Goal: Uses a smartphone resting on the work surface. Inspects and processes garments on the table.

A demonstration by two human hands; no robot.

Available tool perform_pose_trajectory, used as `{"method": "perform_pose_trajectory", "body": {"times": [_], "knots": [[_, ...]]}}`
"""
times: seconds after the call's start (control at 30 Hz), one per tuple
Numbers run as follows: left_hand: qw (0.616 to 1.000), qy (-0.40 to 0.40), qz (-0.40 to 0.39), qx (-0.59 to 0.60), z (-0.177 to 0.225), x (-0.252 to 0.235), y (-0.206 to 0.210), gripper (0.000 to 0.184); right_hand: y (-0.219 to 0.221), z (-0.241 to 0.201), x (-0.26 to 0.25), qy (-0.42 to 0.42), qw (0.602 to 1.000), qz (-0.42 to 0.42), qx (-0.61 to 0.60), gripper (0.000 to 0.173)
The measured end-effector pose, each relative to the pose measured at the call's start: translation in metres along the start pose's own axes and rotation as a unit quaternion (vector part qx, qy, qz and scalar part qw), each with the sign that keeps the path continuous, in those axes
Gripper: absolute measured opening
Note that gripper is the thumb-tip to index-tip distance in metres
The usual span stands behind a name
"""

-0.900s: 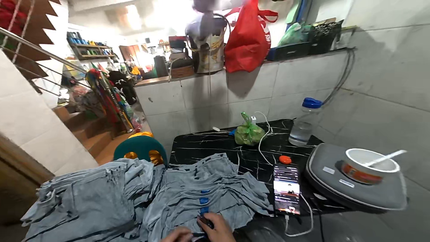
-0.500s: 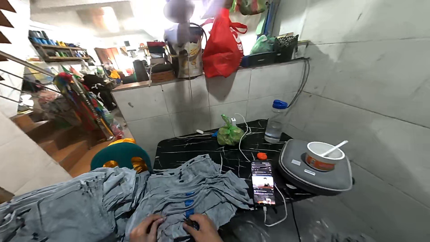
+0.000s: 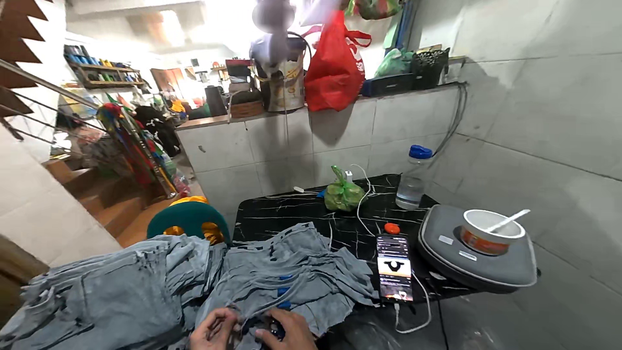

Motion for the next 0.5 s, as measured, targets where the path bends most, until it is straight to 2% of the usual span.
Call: {"method": "perform_pose_trajectory", "body": {"times": [0.2, 0.37, 0.5], "knots": [[0.999, -0.023, 0.025, 0.004, 0.01, -0.003, -0.001, 0.004, 0.008, -0.003, -0.009, -0.002, 0.999, 0.024, 0.036, 0.043], [0.999, -0.026, 0.016, 0.02, 0.008, -0.009, 0.001, 0.004, 0.006, -0.005, -0.011, 0.026, 0.997, 0.047, 0.062, 0.045], [0.999, -0.024, 0.025, 0.003, 0.009, -0.012, 0.004, 0.004, 0.002, -0.005, -0.009, -0.004, 0.997, 0.053, 0.062, 0.043]]}}
Point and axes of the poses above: each hand's wrist, its own x-axis away from the middle knuckle, its own y-axis out of the palm, z = x × y, the point moved 1 cm from there along -x, towards the middle knuckle, and after that the axes turned 15 degrees about -y, right-handed, at the moved point
